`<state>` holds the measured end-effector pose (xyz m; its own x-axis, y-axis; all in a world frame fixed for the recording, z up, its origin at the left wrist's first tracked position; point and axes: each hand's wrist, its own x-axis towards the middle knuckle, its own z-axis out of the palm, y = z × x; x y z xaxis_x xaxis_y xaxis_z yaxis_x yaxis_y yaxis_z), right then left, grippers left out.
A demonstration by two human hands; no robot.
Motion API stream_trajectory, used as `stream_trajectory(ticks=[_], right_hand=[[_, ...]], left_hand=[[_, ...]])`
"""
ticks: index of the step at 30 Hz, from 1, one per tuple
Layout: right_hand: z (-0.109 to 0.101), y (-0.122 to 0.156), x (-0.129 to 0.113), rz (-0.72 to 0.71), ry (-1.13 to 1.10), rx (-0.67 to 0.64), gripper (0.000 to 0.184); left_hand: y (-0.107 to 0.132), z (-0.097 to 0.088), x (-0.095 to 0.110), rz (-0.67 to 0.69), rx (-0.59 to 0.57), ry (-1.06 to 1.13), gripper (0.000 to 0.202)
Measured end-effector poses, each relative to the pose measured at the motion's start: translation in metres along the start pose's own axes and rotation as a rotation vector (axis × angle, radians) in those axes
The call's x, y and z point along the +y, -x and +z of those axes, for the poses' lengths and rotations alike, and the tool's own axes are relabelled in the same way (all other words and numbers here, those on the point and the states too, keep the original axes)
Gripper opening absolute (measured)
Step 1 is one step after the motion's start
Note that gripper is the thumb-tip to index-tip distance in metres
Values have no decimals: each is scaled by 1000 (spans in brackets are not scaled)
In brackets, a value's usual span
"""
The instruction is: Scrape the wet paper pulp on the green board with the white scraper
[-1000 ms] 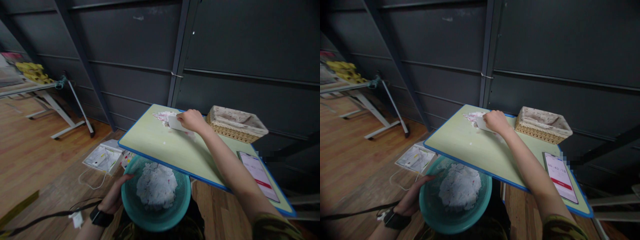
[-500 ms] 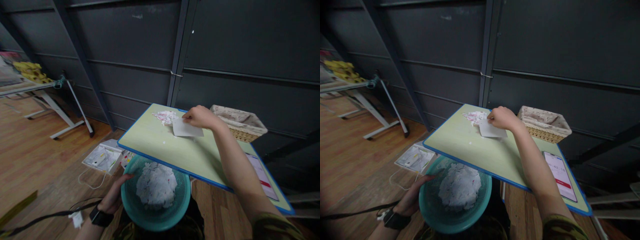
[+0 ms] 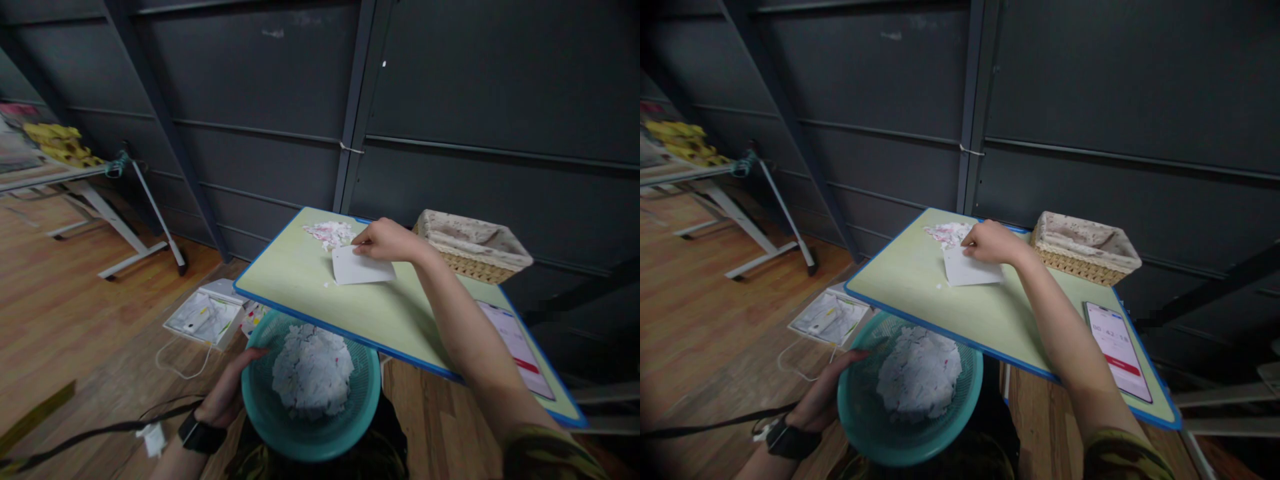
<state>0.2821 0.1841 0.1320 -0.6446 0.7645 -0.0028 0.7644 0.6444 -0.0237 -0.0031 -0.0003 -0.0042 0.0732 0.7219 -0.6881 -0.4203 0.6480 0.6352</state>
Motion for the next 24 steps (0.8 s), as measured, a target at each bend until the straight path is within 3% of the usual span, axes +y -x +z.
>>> stream_trajectory(ticks=[9,15,21,24], right_hand=[[-3,5,11,24,-181,125,30],[1,1,4,-1,-206,54,24],[-2,3,-1,-12,-112,-1,23],[-5,6,1,53,31,16,24]], left_hand=[[-4,-4,-3,17,-12,12,12],[-3,-3,-3,22,0,16,13],[-5,-4,-3,27,-27,23,15],[-6,-5,-3,23,-24,22,15]])
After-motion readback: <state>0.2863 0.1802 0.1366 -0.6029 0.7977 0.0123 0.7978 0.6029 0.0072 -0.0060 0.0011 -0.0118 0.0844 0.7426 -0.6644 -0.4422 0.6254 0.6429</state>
